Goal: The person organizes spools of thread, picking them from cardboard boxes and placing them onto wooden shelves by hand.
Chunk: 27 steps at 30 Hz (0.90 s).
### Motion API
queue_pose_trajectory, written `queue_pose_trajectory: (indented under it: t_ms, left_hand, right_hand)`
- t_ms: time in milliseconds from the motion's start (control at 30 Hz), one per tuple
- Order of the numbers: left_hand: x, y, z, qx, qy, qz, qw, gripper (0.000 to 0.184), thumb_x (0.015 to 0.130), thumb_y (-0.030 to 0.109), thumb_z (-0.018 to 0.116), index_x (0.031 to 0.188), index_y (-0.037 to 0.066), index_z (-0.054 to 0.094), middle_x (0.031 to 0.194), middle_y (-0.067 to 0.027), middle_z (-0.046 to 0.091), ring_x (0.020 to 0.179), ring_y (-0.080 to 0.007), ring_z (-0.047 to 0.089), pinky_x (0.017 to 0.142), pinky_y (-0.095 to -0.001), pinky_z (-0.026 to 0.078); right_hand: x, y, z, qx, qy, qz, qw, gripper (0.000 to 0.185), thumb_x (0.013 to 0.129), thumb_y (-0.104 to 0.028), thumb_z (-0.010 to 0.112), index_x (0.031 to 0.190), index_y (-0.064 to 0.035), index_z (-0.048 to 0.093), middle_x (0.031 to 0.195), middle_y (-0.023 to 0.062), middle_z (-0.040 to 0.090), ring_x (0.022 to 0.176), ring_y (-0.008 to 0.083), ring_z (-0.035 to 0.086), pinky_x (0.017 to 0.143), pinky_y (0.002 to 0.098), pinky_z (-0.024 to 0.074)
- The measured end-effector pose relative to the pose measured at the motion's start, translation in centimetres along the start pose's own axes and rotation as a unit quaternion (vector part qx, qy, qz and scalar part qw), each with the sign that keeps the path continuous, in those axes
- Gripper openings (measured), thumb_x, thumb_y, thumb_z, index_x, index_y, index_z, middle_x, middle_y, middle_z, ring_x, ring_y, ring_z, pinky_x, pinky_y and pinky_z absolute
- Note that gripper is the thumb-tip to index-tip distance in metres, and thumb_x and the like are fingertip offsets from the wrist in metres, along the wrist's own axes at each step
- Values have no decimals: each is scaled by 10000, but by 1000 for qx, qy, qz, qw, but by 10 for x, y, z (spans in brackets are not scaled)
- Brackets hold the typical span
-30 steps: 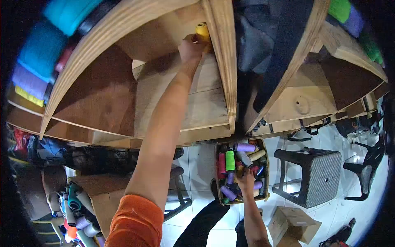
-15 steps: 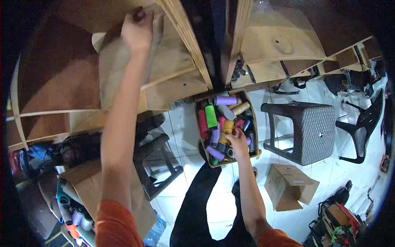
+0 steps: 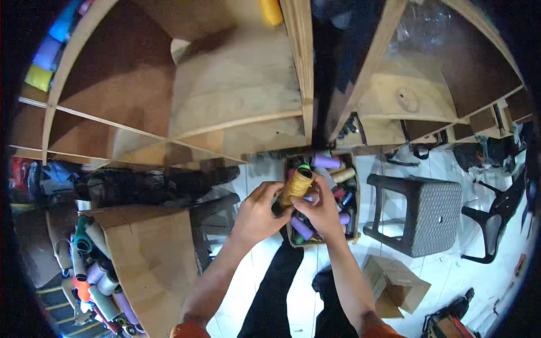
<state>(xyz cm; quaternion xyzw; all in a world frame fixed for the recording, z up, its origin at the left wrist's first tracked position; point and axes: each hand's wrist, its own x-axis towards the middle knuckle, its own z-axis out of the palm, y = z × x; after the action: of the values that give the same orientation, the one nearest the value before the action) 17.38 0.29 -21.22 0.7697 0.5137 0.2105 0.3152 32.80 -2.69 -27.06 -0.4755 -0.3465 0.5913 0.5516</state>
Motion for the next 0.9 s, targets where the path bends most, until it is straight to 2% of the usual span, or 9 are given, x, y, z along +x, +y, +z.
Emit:
queue_pose_trajectory:
  t_ms: [200,267,367,467,567,633,700,767,900]
  left_hand:
    - [55,14,-62,101,57,65,991,410,716,186,748,1035,-13,584,941,-190,635,900,-340,646,740,-395,520]
    - [95,9,-92,-12,147,-10,989,381,744,199,755,1026,-13,612,956,-171,664,915,-261,658,771,-347,508]
    - [186,7,-135,-113,250,54,960,359,765,171,749,1054,-6,630,990,-125,682,895,-182,643,805,-316,480]
    - [276,-32,-140,-114,275,128,946,363,770,131,733,1091,-4,628,986,-108,684,897,-178,629,837,-326,463]
    - [337,-74,-134,-133,218,97,962,382,758,159,745,1084,-4,632,987,-104,679,917,-185,622,843,-317,458]
    - [396,-115,-121,-471,148,136,859,403,739,198,764,1069,2,644,983,-103,683,915,-191,631,836,-307,464]
    - [410,-119,-117,-483,142,143,852,419,724,234,777,1054,6,654,979,-102,688,920,-198,640,837,-303,472]
    - [413,-119,-114,-227,198,121,946,429,716,259,784,1044,10,662,977,-103,692,928,-206,649,845,-306,480]
    - [396,-75,-114,21,247,28,968,439,712,276,788,1041,13,666,990,-118,693,936,-224,659,851,-319,496]
  right_hand:
    - [37,-23,35,104,23,-61,992,611,745,-40,736,1263,-44,413,1088,74,551,1004,183,561,847,313,486]
    - [47,-9,18,115,53,-7,992,452,778,-60,701,1183,-43,502,1063,68,573,981,152,560,809,275,465]
    - [64,66,-21,-146,84,76,983,473,767,-205,721,1142,-2,516,1013,153,604,955,280,596,800,339,486]
    - [64,165,-40,-564,139,4,814,520,729,-371,737,1034,-1,535,942,154,611,856,255,612,764,364,511]
    - [52,168,-23,-541,177,100,816,567,719,-407,709,1072,-11,508,973,187,591,1010,345,551,855,416,478]
    - [53,184,-21,-602,199,104,767,510,727,-353,700,1060,-13,518,1012,201,581,1041,375,530,858,433,476]
    - [57,187,-23,-580,194,119,782,496,727,-335,702,1061,-9,531,1002,206,585,1030,379,534,839,446,480]
    - [55,183,-27,-547,196,95,808,438,722,-308,712,1003,-1,575,946,199,609,949,392,572,813,442,483]
    - [34,158,-36,-404,173,116,891,435,716,-323,737,979,-3,606,889,183,639,837,390,607,750,415,492]
